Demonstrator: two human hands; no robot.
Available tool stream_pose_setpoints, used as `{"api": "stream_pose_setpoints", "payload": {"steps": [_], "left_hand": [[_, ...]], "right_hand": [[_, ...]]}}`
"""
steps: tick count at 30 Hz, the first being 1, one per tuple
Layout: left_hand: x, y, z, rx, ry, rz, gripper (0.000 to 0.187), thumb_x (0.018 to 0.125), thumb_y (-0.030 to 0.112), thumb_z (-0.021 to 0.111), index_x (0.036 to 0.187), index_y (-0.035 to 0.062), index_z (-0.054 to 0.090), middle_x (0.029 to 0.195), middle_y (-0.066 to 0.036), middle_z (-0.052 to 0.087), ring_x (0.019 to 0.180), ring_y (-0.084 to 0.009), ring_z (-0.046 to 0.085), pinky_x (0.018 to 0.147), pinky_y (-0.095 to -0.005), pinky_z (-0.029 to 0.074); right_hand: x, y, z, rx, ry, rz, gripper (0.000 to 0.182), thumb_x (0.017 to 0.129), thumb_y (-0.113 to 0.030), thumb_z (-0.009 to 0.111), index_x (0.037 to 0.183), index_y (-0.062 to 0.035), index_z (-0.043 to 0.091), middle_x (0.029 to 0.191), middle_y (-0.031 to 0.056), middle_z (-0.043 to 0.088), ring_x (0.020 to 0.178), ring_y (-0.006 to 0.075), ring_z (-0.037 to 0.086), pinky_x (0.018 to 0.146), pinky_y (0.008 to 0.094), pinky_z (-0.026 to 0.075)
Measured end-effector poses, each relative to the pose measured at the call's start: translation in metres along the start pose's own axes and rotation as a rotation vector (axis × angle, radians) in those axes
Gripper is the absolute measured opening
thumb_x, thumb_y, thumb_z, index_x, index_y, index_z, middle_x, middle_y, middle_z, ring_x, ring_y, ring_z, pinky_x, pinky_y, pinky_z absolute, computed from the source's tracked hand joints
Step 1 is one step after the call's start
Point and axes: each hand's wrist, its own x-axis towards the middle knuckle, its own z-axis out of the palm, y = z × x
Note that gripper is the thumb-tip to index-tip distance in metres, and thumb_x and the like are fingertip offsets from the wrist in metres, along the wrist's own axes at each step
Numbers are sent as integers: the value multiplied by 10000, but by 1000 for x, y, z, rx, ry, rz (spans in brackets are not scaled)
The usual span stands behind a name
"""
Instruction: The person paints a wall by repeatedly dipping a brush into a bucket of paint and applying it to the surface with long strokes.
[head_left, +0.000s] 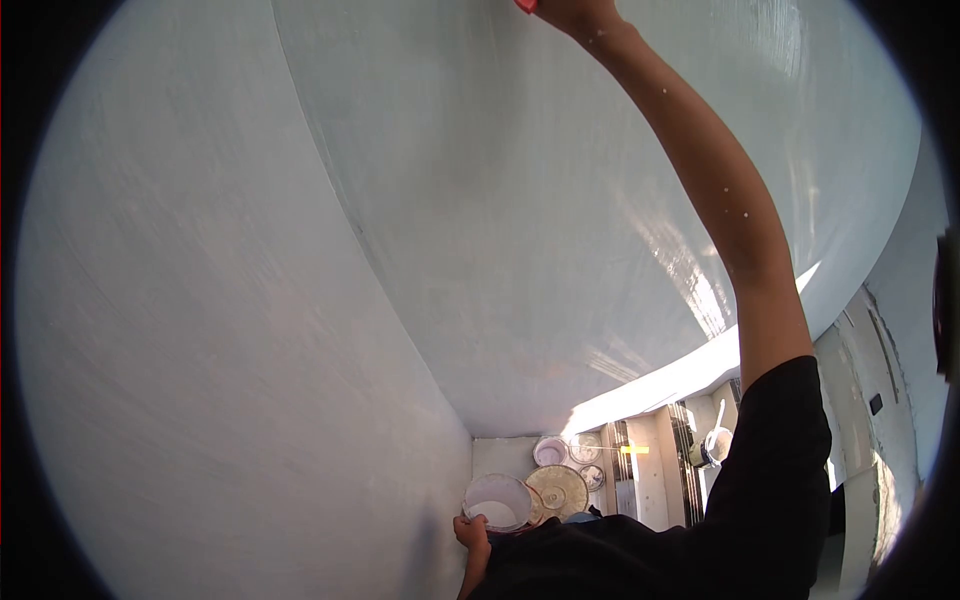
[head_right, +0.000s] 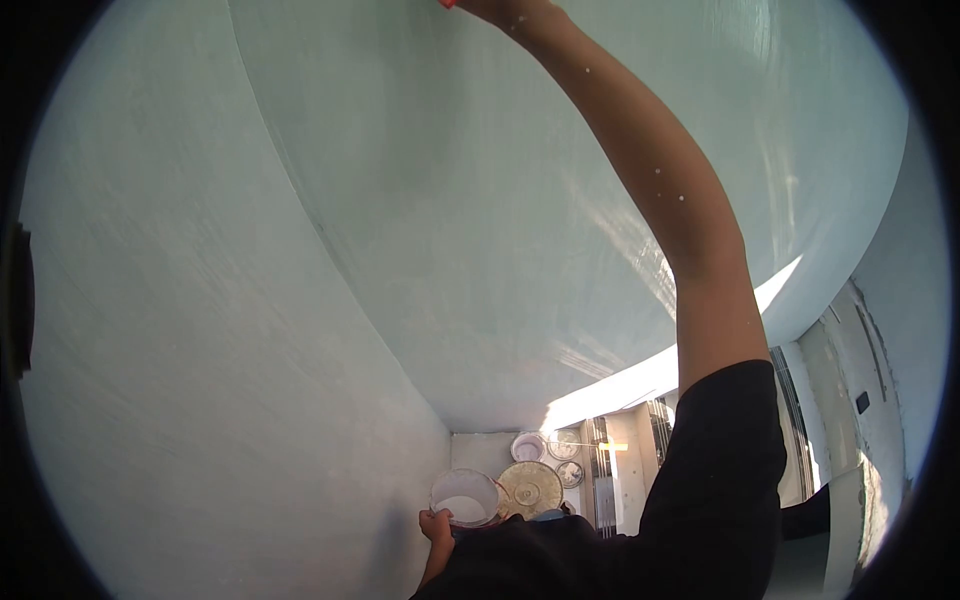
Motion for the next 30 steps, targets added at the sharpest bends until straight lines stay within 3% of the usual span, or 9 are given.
{"api": "stream_pose_setpoints", "payload": {"steps": [2,4,7,11,16,20,24,27,30], "left_hand": [[-2,3,2,-13,-6,-3,358,549,57,740,788,51,473,773,-81,534,712,-262,539,683,-400,469],[-3,6,2,-4,-3,-8,355,551,51,737,788,53,472,773,-81,534,718,-258,539,683,-400,468],[-4,2,1,-6,-5,-25,356,555,43,735,790,58,469,774,-78,532,723,-252,539,683,-397,468],[-5,6,-4,-20,-25,-31,367,555,42,741,796,61,465,772,-72,526,719,-247,535,674,-391,468],[-5,4,-9,-24,-20,-17,383,544,50,755,785,61,458,761,-77,536,695,-258,542,650,-394,465],[-2,2,-7,21,-3,-34,382,544,70,760,769,65,452,738,-84,547,677,-287,560,660,-397,474],[3,-4,-7,24,-12,-36,379,547,70,763,775,59,460,748,-88,546,687,-287,561,668,-392,477],[2,2,-9,21,-9,-29,371,554,78,758,779,55,464,759,-92,548,695,-288,556,679,-392,476],[7,-7,-6,23,5,-18,360,561,95,748,779,54,465,762,-95,549,697,-293,549,691,-396,473]], "right_hand": [[-87,-47,4,-82,51,-12,264,752,-50,800,979,-185,796,1055,-16,768,875,200,707,696,307,598],[-176,-97,6,-19,15,68,332,683,-45,807,975,-201,781,1111,-15,742,944,220,707,732,304,631],[-292,-170,-15,56,-137,183,350,722,-67,769,1047,-197,782,1158,-3,731,942,236,716,693,325,597],[-421,-258,-46,216,-386,296,356,751,-118,738,1099,-190,762,1213,5,709,1071,265,679,759,374,577],[-535,-338,-82,335,-775,417,380,775,-155,728,1154,-188,724,1299,6,666,1208,259,612,780,409,567],[-571,-371,-91,358,-878,453,378,764,-165,723,1138,-213,751,1217,-34,704,1084,213,650,734,367,599],[-571,-353,-72,483,-1020,545,326,777,-164,706,1094,-222,758,1054,-60,748,1000,160,659,664,351,591],[-519,-302,-51,412,-908,594,243,799,-133,656,977,-224,792,858,-45,752,824,192,688,611,366,560],[-418,-231,-47,467,-828,550,219,764,-114,677,913,-207,807,857,10,763,778,224,696,595,370,537]]}}
